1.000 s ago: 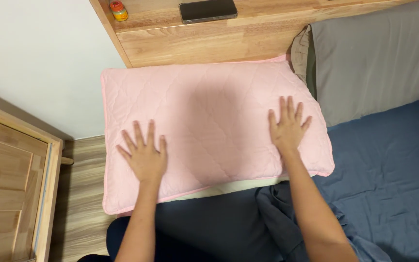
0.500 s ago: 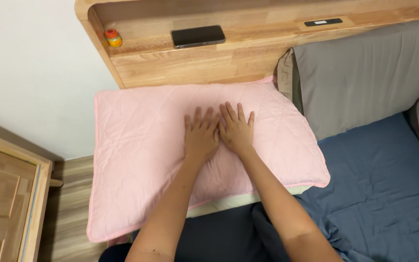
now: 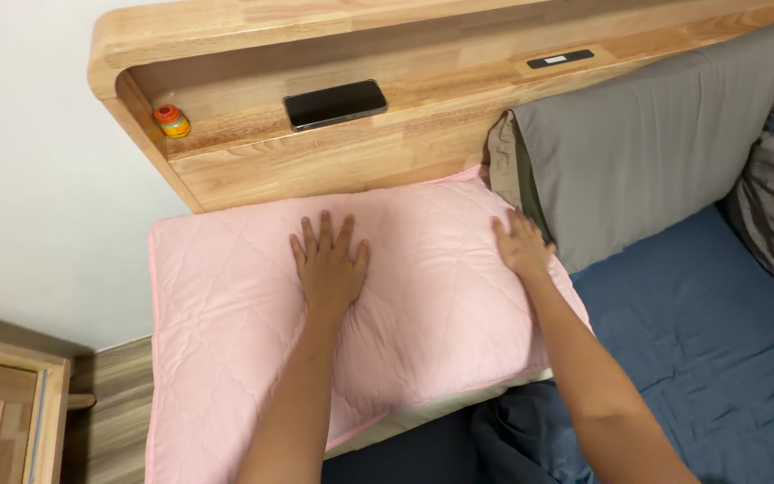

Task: The person arranges several pillows on a bed. They pick up a pink pillow, a white pillow with a black graphic, a grey pillow, and a blue pillow, then place them in a neat stack against the headboard.

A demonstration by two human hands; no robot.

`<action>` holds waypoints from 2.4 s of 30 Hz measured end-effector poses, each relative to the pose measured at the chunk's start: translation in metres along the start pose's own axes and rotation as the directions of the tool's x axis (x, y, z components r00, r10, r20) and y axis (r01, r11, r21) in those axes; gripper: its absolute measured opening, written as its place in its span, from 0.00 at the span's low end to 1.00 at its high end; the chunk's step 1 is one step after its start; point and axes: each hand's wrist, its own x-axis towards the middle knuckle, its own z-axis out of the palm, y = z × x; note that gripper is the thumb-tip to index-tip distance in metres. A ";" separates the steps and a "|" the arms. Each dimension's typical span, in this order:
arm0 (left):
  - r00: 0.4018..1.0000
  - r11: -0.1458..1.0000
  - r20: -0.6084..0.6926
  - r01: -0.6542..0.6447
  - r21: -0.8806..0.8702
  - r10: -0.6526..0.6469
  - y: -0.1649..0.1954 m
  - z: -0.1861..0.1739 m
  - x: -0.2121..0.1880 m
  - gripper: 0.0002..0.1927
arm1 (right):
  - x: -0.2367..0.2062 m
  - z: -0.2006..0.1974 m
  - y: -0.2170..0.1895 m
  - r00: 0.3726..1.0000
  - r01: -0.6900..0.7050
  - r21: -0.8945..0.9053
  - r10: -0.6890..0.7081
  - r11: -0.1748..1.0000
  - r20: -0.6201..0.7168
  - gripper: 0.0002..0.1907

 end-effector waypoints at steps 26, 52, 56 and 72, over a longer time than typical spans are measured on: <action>0.975 0.975 0.020 -0.222 0.003 0.222 0.110 -0.020 -0.126 0.29 | 0.012 -0.210 0.127 0.934 0.091 0.996 0.349 -0.012 -0.081 0.13; 0.969 0.966 -0.036 -0.248 -0.074 0.246 0.086 0.004 -0.139 0.29 | -0.048 -0.185 0.141 0.968 0.125 0.982 0.197 0.142 -0.152 0.23; 0.968 0.966 -0.034 -0.249 -0.071 0.248 0.089 -0.002 -0.143 0.29 | -0.083 -0.286 0.109 0.843 0.437 0.873 -0.238 -0.218 -0.482 0.17; 0.836 -0.040 0.532 0.541 -0.840 0.133 -0.024 -0.141 -0.128 0.46 | -0.339 -0.201 0.000 0.470 0.837 0.375 -0.874 0.398 -0.121 0.27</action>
